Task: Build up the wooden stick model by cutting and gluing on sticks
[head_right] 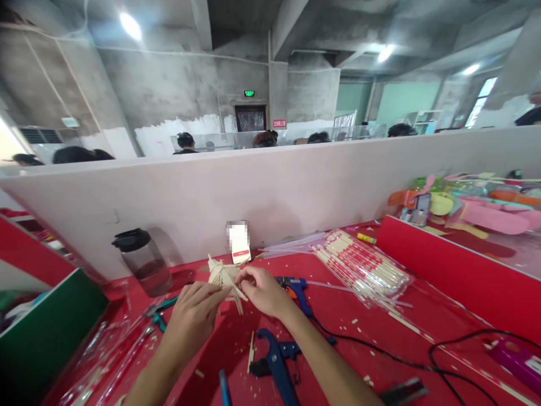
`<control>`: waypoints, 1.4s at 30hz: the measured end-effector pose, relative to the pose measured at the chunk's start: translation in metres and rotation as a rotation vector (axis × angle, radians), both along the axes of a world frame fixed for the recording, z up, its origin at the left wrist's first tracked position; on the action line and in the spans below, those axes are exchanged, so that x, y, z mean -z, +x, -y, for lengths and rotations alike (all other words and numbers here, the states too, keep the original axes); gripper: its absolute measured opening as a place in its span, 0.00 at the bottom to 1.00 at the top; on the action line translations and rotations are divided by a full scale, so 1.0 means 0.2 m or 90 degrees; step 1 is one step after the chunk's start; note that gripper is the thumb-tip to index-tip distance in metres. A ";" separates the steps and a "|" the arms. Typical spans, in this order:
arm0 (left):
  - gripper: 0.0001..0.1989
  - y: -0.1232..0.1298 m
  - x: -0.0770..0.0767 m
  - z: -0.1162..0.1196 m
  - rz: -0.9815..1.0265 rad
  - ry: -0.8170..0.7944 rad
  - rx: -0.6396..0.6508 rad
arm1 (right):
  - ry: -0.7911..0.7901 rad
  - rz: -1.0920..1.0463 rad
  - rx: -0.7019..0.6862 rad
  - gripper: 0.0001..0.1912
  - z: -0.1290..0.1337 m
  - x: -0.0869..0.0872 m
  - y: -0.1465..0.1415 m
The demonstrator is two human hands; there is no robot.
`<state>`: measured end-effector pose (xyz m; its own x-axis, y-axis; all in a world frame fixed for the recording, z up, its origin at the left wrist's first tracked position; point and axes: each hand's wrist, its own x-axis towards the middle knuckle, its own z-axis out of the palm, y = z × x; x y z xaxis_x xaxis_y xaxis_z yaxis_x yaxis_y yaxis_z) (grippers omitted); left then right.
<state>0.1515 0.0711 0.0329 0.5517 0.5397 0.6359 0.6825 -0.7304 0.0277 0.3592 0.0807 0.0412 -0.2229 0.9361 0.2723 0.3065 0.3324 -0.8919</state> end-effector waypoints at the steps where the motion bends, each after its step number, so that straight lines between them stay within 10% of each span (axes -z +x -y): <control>1: 0.18 0.00 -0.01 0.00 -0.003 -0.006 0.000 | -0.002 -0.002 -0.001 0.08 0.00 0.00 0.00; 42: 0.04 0.07 -0.04 0.03 0.116 -0.128 -0.110 | 0.029 0.076 0.053 0.07 -0.01 -0.06 0.10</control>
<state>0.1659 0.0645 0.0415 0.3278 0.7405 0.5867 0.7667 -0.5714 0.2928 0.3783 0.0818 0.0535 -0.1789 0.9396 0.2918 0.4371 0.3416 -0.8320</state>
